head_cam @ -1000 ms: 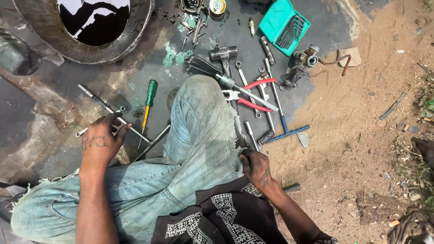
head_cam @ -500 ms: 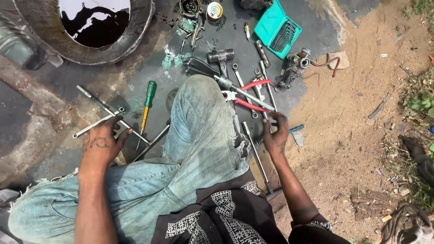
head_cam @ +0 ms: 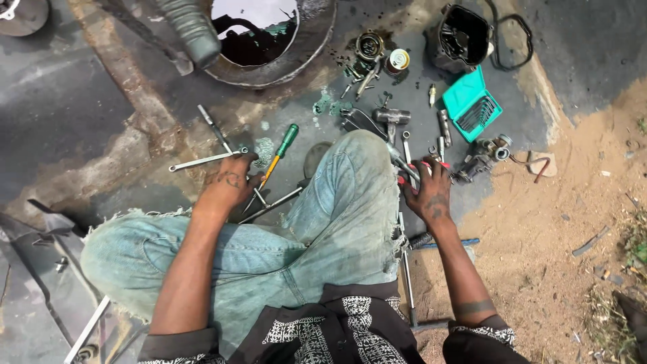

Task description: The person sits on the ground beside a motorcycle and works on its engine. They remove fasteners from the engine crankcase, lift off the round metal engine cover, set it on the ground, and use a socket wrench on the exposed clutch assembly.

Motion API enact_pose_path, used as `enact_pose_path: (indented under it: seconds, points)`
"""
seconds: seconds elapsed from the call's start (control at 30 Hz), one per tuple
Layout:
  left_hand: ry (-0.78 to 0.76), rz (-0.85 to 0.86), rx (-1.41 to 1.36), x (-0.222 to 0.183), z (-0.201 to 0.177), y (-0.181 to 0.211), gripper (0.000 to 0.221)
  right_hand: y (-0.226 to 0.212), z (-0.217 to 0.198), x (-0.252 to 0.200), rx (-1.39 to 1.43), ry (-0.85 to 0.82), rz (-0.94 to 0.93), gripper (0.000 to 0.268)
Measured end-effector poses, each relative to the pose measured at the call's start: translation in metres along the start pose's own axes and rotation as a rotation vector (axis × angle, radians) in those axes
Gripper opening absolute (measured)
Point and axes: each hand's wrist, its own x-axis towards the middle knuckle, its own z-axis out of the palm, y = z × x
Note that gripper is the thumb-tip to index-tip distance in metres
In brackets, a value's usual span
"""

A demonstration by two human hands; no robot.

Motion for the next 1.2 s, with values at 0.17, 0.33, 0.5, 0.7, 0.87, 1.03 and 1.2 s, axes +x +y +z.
enact_pose_path:
  seconds: [0.17,0.33,0.5,0.7,0.87,1.03,1.2]
  points:
    - [0.017,-0.016,0.034,-0.008,-0.005,0.005,0.053,0.004,0.02,0.038,-0.346,-0.515,-0.086,0.086]
    - [0.016,-0.025,0.004,-0.005,-0.013,0.005,0.051,0.037,0.045,0.013,-0.314,-0.659,0.048,0.073]
    - [0.034,0.008,0.016,0.011,-0.009,-0.011,0.054,0.07,0.057,-0.017,-0.307,-0.569,0.062,0.06]
    - [0.238,-0.068,0.018,0.066,-0.068,-0.012,0.059,-0.03,-0.026,0.055,-0.127,-0.21,-0.006,0.046]
    - [0.402,-0.086,-0.291,0.097,-0.125,-0.002,0.055,-0.18,-0.033,0.112,0.195,0.083,-0.394,0.032]
    - [0.561,-0.099,-0.519,0.117,-0.065,-0.066,0.053,-0.284,0.092,0.07,0.012,-0.729,-0.553,0.038]
    - [0.484,-0.225,-0.45,0.084,-0.099,-0.042,0.038,-0.287,0.16,0.032,-0.304,-1.062,-0.723,0.058]
